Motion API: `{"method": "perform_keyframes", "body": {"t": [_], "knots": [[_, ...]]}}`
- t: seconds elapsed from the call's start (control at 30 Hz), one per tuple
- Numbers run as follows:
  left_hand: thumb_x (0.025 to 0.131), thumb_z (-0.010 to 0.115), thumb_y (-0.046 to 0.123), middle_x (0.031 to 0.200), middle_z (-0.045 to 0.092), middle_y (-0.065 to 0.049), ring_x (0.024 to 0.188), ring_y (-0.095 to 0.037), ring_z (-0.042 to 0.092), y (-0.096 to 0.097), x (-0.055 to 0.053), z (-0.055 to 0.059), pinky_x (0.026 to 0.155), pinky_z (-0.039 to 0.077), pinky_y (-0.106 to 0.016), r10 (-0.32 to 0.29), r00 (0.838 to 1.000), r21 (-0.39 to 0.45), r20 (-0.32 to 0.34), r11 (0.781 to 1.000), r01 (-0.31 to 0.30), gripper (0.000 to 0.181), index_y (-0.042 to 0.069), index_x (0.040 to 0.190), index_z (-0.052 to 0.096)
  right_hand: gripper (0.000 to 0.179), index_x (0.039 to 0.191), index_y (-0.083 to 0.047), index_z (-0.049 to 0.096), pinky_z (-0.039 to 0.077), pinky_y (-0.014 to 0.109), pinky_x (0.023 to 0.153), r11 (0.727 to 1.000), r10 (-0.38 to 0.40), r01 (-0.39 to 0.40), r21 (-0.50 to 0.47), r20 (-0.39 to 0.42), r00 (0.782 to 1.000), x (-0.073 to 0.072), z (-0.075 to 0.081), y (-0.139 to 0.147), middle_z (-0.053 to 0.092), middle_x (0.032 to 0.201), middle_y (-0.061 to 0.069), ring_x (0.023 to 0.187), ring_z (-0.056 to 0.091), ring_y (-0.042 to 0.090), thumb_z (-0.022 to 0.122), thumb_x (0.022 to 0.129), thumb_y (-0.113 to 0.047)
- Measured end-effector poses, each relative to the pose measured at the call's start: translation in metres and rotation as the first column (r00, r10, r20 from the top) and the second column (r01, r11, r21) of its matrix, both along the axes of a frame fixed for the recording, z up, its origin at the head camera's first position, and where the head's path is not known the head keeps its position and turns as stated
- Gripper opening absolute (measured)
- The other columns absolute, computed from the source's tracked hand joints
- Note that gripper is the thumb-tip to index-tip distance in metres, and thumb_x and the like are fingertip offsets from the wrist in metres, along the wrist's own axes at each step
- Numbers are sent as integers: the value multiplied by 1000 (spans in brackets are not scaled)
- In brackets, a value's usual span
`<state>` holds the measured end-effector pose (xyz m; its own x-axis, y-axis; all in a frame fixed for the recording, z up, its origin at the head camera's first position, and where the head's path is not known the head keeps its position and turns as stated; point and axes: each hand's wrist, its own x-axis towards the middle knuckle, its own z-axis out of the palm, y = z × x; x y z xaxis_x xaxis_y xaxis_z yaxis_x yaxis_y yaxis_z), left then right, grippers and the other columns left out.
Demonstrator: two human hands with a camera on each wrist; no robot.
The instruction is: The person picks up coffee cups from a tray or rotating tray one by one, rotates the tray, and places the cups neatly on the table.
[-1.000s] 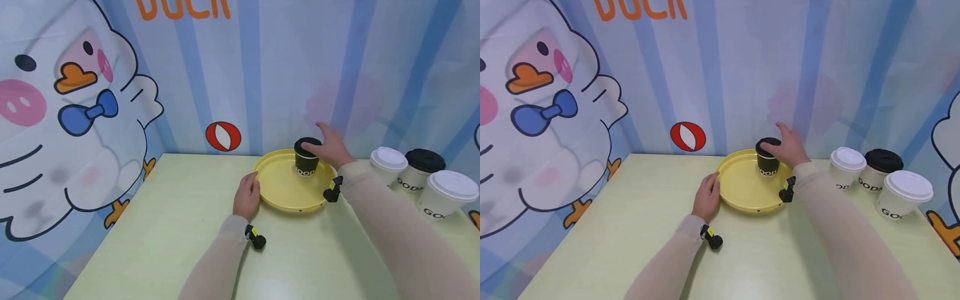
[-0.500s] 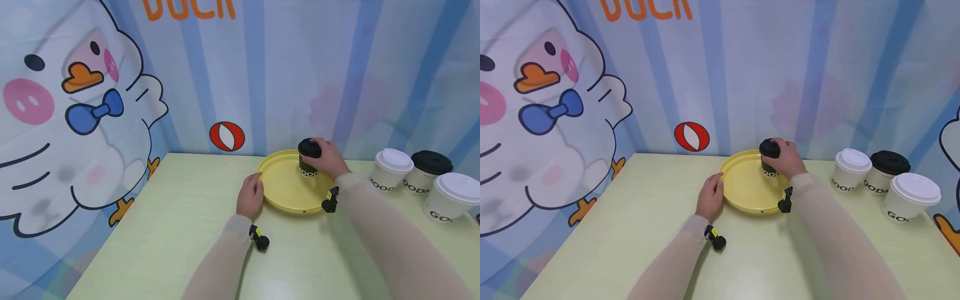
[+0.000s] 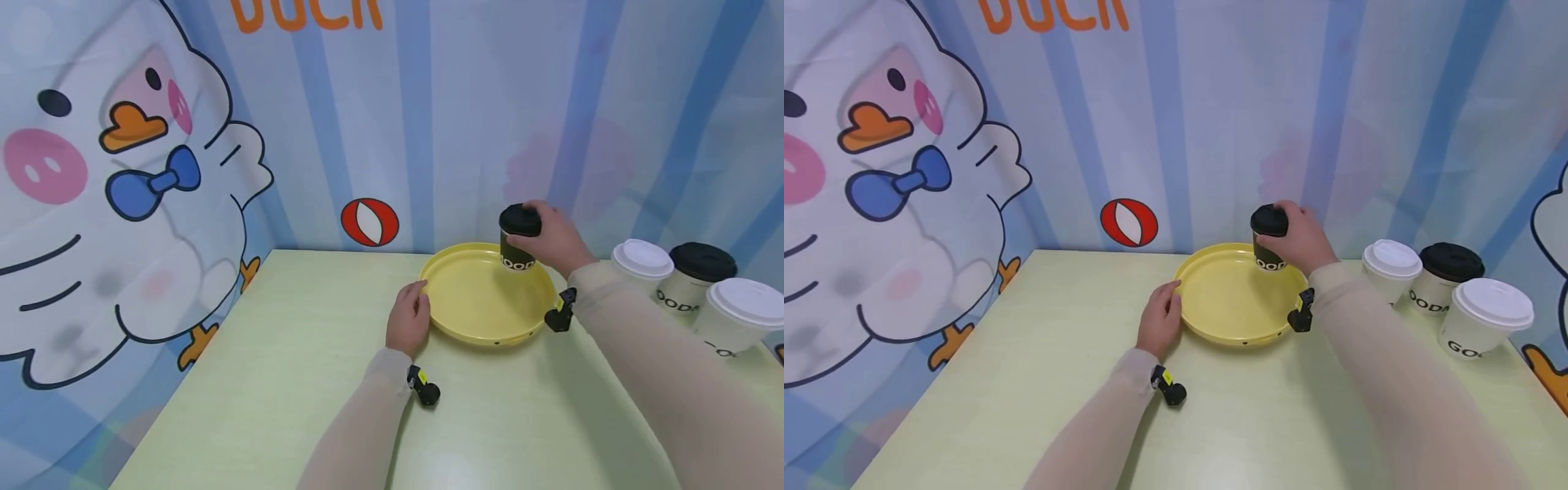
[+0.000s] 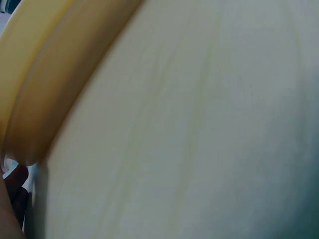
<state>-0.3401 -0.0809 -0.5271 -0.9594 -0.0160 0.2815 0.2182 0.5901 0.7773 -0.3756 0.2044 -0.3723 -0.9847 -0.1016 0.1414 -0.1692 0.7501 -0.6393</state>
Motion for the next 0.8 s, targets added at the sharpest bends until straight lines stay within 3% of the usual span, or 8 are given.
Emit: {"method": "perform_keyframes", "body": {"t": [0.23,0.4,0.6,0.8], "knots": [[107,42,36,149,50,-4,136,-21,50,2,1,0,113,40,-39,8,1000,10,28,1000,-8,43,22,144,57,87,159,-12,25,40,69,99,999,-18,18,37,-21,1000,15,46,25,29,146,35,128,35,52,66,93,-51],[107,43,35,149,50,-4,135,-22,51,1,2,3,113,41,-40,13,1000,18,25,1000,-13,42,22,144,57,90,160,-8,22,40,70,95,997,-46,49,63,-45,998,30,71,42,27,146,38,126,34,54,63,93,-54],[106,43,35,149,50,-4,135,-22,51,0,1,1,113,41,-41,4,1000,36,12,999,-5,42,22,143,58,93,159,-4,21,38,71,94,994,-66,71,84,-64,996,48,87,66,26,146,40,128,30,56,63,93,-54],[105,44,34,148,51,-4,134,-21,52,1,0,-1,112,41,-40,-1,1000,45,-7,999,2,42,22,142,59,94,158,1,20,35,73,93,986,-79,89,141,-70,994,71,90,94,30,144,41,126,33,57,61,95,-55]]}}
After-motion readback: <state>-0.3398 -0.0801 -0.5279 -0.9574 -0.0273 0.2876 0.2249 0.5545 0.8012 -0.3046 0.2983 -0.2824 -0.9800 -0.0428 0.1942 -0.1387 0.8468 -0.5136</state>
